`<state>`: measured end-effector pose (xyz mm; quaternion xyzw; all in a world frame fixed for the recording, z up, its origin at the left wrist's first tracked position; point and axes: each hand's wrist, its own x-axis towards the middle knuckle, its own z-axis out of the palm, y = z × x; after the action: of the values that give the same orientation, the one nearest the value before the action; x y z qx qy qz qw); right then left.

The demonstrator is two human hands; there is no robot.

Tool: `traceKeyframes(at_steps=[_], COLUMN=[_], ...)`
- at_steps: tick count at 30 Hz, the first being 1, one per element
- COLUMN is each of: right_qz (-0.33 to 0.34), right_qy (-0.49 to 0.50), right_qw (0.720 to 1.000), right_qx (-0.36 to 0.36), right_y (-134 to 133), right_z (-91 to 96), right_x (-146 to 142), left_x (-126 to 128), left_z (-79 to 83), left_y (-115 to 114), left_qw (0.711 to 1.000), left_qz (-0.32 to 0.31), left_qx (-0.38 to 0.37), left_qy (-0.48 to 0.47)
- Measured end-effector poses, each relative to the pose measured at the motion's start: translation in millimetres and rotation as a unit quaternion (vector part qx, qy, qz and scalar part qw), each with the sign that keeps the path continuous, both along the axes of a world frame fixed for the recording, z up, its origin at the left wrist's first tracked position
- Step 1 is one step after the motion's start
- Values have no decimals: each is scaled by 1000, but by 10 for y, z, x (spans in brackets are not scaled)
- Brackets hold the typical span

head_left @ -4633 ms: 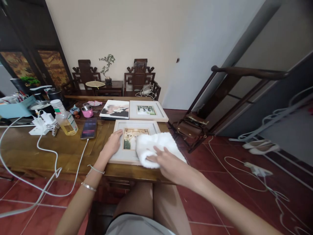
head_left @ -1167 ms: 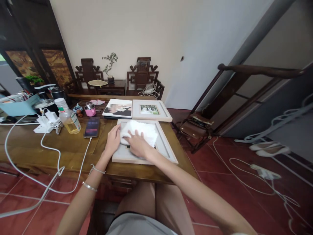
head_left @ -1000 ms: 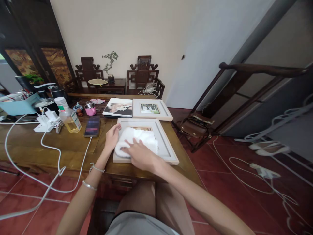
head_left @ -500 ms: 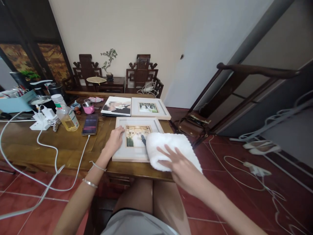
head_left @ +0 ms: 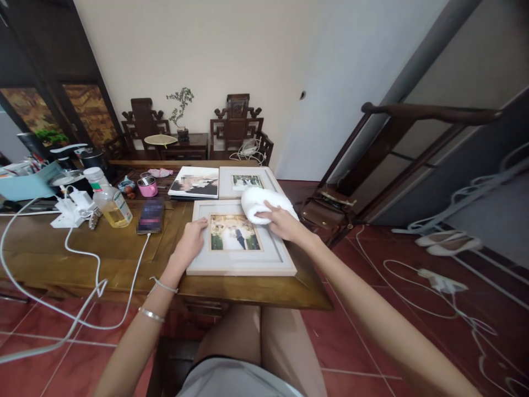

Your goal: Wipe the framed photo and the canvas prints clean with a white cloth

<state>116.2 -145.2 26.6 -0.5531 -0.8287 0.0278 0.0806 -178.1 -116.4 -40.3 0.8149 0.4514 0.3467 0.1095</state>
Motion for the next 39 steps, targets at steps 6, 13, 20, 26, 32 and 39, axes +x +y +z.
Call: traceKeyframes(at_steps=[6,13,20,26,32,39], right_qz=[45,-29,12,141,71,17], right_qy=[-21,25,20,-101,-133,-147], right_qw=[997,997,979,981,987,989], right_qx=[-63,-63,200,83,56,28], right_y=[-985,-1202,114,472,332,-6], right_z=[80,302,307,94,84,91], right_x=[-100,-4,-753,-1378,-645,39], left_x=[26,5,4,-7,-17,-30], left_z=[51,98,134,144,36,35], left_y=[-25,-70,-86,-50,-59,-128], left_qw=[999,996,996,996,999,996], left_qz=[5,-4,-14,-48,-23,-8], left_qx=[-10,-34,-18,-11,-13,-10], left_qy=[50,82,86,75,46,85])
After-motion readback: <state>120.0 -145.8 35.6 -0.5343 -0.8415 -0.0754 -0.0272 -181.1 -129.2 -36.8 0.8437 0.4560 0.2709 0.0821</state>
